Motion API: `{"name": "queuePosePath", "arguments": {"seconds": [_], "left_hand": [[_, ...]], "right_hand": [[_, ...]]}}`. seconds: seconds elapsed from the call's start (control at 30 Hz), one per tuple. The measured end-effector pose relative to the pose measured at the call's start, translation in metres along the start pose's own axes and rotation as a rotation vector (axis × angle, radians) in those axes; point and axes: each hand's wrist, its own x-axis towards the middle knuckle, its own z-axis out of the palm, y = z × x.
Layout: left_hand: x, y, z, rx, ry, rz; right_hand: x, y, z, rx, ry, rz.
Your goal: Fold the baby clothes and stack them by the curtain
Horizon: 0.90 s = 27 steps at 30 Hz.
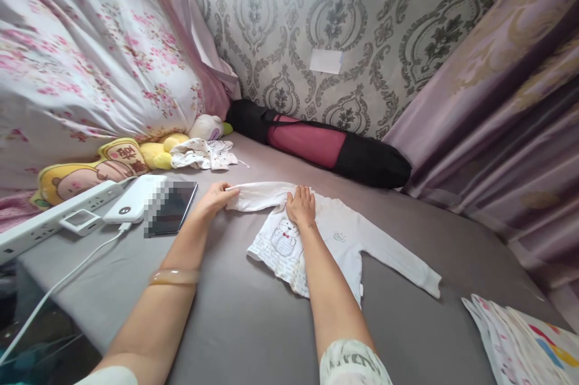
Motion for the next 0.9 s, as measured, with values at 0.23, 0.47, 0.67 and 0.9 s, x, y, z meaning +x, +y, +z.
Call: {"name": "queuePosePath", "arguments": {"seconds": [0.23, 0.47, 0.67, 0.9], "left_hand": [[0.032, 0.015, 0.010, 0.342, 0.220, 0.041], [0.046, 0.007, 0.014, 0.627, 0.205, 0.106], [0.054, -0.006, 0.020, 0.755, 0.189, 0.104], [0.057, -0.012, 0.026, 0.694, 0.277, 0.043]], "right_hand": [[-0.003, 0.000, -0.001, 0.048, 0.008, -0.002], [-0.004, 0.000, -0.001, 0.033, 0.037, -0.028], [-0.005, -0.001, -0.002, 0.011, 0.021, -0.017], [-0.005, -0.001, -0.002, 0.015, 0.015, -0.025]]}}
